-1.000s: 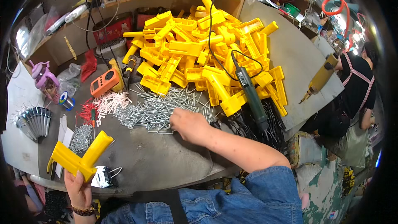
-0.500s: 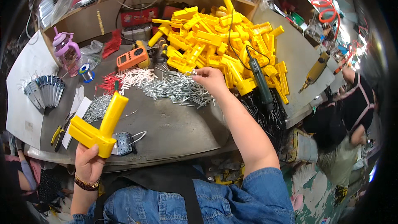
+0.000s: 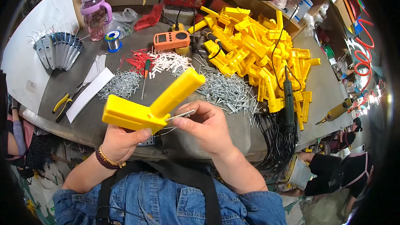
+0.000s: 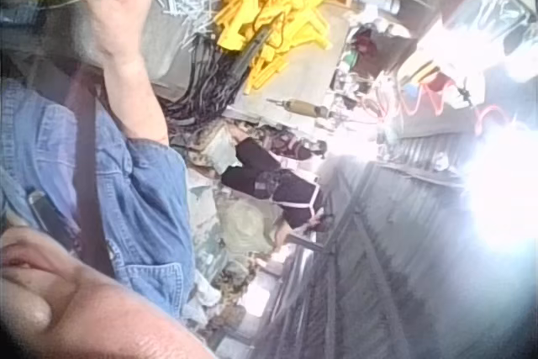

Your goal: Soldering wires and assembling components into a yellow plastic handheld housing at a factory workstation.

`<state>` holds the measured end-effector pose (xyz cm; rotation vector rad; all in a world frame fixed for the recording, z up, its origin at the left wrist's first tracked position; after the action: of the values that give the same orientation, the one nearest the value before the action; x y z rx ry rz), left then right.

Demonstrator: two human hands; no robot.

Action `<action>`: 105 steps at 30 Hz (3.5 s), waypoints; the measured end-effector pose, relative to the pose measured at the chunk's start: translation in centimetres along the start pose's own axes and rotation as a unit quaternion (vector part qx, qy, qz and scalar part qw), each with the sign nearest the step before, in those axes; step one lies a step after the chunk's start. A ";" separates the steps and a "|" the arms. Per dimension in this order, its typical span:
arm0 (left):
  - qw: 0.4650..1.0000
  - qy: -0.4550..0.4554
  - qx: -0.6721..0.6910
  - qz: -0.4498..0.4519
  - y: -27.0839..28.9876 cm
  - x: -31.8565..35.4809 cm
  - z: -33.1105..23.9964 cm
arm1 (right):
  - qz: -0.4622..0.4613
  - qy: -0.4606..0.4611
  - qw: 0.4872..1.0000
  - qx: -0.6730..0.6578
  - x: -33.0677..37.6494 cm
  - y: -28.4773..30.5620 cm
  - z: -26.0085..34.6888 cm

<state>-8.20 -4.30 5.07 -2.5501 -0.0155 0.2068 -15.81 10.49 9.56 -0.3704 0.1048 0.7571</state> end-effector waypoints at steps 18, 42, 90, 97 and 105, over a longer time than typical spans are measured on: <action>0.990 0.019 0.141 -0.003 1.4 -0.3 1.6 | 0.049 0.304 0.880 0.361 1.7 -6.0 7.8; 0.989 0.124 0.038 0.064 -1.3 -1.0 -0.3 | 0.133 0.286 0.447 0.837 0.1 -9.6 7.7; 0.670 -0.110 -0.717 0.159 -5.6 -3.0 5.6 | -0.348 0.056 0.874 0.334 10.9 27.3 18.3; 0.694 -0.096 -0.700 0.142 -5.6 -3.4 5.0 | 0.075 0.062 0.994 0.051 7.2 11.7 6.2; 0.701 -0.112 -0.686 0.159 -6.0 -3.7 5.1 | -0.217 0.093 0.885 -0.401 9.9 14.2 -1.1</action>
<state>-12.45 3.28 4.67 -3.9928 0.2905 0.9438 -18.38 26.01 2.19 -1.2171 -0.1204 0.2806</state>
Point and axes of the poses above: each hand's wrist, its own x-axis away from the middle knuckle, its own y-axis out of the back of the hand, z = x × y, the point moved 10 cm from there along -x, towards the middle knuckle, and after that the axes turned 5 degrees about z, right-handed, at the moved point
